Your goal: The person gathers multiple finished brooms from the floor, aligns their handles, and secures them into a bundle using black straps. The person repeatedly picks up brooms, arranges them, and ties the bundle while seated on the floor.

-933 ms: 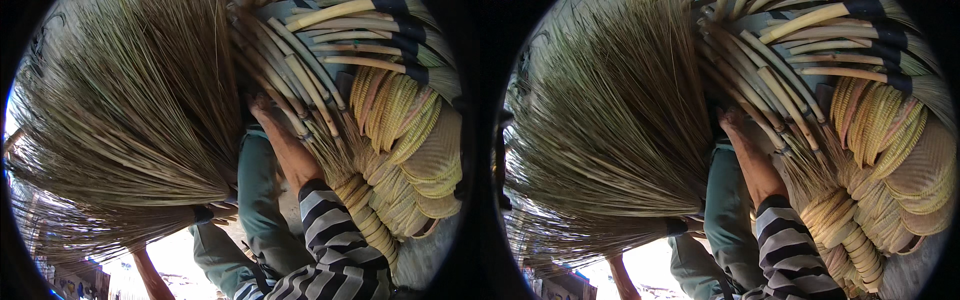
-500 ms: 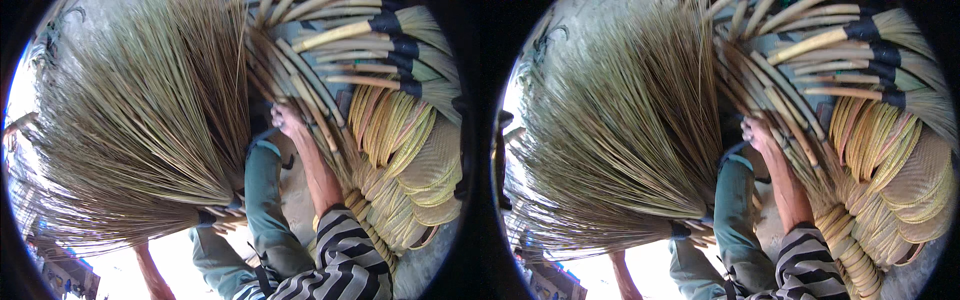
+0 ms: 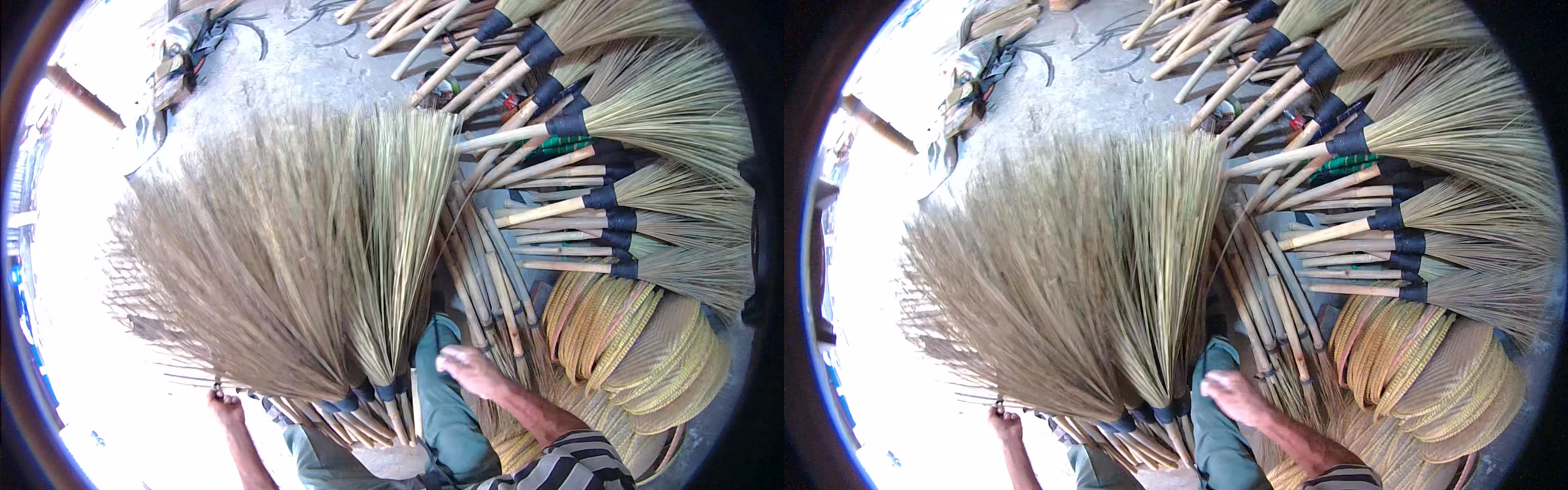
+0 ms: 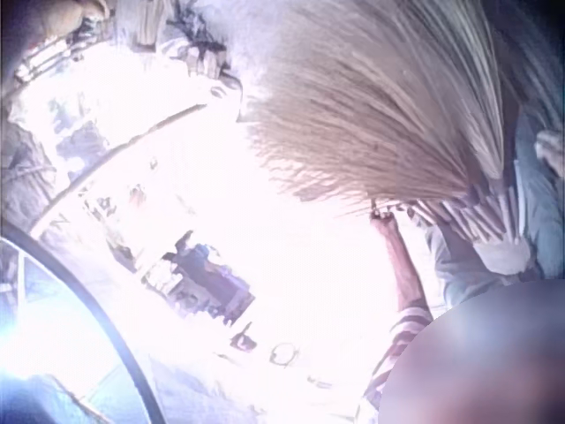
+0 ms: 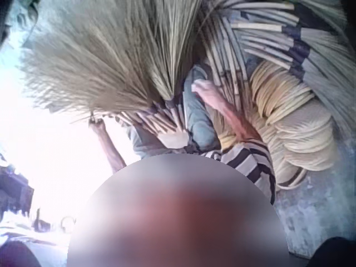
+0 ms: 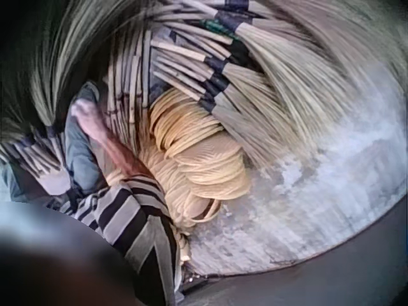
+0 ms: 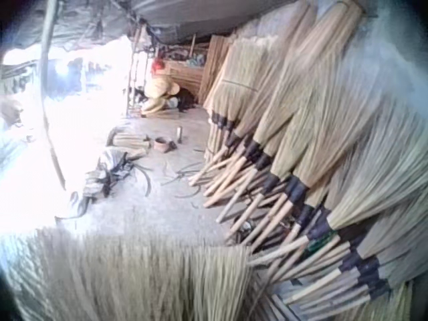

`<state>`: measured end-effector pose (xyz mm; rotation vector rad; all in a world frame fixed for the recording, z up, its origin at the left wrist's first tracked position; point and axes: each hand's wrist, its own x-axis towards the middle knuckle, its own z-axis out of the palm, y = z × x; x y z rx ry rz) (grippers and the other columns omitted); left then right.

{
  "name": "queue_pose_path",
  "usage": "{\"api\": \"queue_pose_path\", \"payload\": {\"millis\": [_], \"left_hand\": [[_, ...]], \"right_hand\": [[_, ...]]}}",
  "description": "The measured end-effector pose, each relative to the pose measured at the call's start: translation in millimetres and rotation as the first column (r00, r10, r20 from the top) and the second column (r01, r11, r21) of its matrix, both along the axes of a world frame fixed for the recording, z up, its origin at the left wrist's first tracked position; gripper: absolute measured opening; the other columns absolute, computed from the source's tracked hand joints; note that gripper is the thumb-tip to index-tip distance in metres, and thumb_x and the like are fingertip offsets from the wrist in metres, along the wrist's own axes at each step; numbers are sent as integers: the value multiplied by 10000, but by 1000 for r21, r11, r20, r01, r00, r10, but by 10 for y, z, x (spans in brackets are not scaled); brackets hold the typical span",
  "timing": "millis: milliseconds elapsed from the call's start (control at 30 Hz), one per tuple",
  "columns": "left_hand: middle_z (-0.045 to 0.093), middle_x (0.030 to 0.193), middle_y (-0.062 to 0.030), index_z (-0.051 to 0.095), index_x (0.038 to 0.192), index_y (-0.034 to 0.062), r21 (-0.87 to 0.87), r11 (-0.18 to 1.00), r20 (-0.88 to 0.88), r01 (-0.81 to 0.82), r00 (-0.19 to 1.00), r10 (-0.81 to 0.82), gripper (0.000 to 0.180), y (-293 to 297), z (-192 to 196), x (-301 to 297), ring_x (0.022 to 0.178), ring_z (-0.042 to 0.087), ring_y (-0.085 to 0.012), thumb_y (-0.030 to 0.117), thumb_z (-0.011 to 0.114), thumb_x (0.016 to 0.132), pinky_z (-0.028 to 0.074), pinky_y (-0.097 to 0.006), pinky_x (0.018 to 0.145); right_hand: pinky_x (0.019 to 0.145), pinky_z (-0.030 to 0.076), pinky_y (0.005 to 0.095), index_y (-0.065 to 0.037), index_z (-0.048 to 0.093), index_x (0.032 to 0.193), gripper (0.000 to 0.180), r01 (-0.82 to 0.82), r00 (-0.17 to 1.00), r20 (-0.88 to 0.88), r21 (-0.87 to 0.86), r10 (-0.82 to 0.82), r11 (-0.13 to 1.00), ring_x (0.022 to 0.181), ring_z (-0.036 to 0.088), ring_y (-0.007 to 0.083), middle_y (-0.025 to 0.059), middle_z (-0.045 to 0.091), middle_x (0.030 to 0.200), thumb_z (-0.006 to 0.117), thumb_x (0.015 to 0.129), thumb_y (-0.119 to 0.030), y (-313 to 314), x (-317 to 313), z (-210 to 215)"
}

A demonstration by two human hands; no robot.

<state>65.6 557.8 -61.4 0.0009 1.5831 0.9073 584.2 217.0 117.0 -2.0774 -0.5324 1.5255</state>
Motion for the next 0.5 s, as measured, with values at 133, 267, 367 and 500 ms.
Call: {"api": "queue_pose_path", "payload": {"millis": [133,267,367,500], "left_hand": [[463,647,88,535,839,181,55,980,67,-193,980,189,255,-506,185,762,492,419,-76,279,493,1070,352,-265,456],[524,729,61,553,934,149,157,946,-224,-283,923,313,189,-828,474,1239,534,438,-61,255,491,1078,356,-268,465],[594,851,10,590,960,129,254,943,-369,-213,880,298,198,-936,496,1594,657,539,-118,236,479,1084,440,-265,563],[601,1136,-250,598,1209,-84,-40,934,-931,355,326,-163,329,-1116,86,2511,1037,624,-398,217,484,1142,501,-517,895]], "right_hand": [[740,527,460,-1,668,981,314,-53,996,72,57,49,997,761,676,337,161,679,808,535,1076,-269,567,-414,300],[711,518,450,-3,647,925,292,-161,958,244,23,151,987,735,648,371,195,656,795,586,1066,-251,529,-466,412],[674,506,452,-4,644,912,285,-200,960,194,-39,203,979,702,634,368,192,639,761,617,1054,-250,507,-633,406],[620,484,495,-25,595,886,299,-294,955,86,114,286,949,701,656,422,214,609,747,641,1051,-271,868,-1047,261]]}}
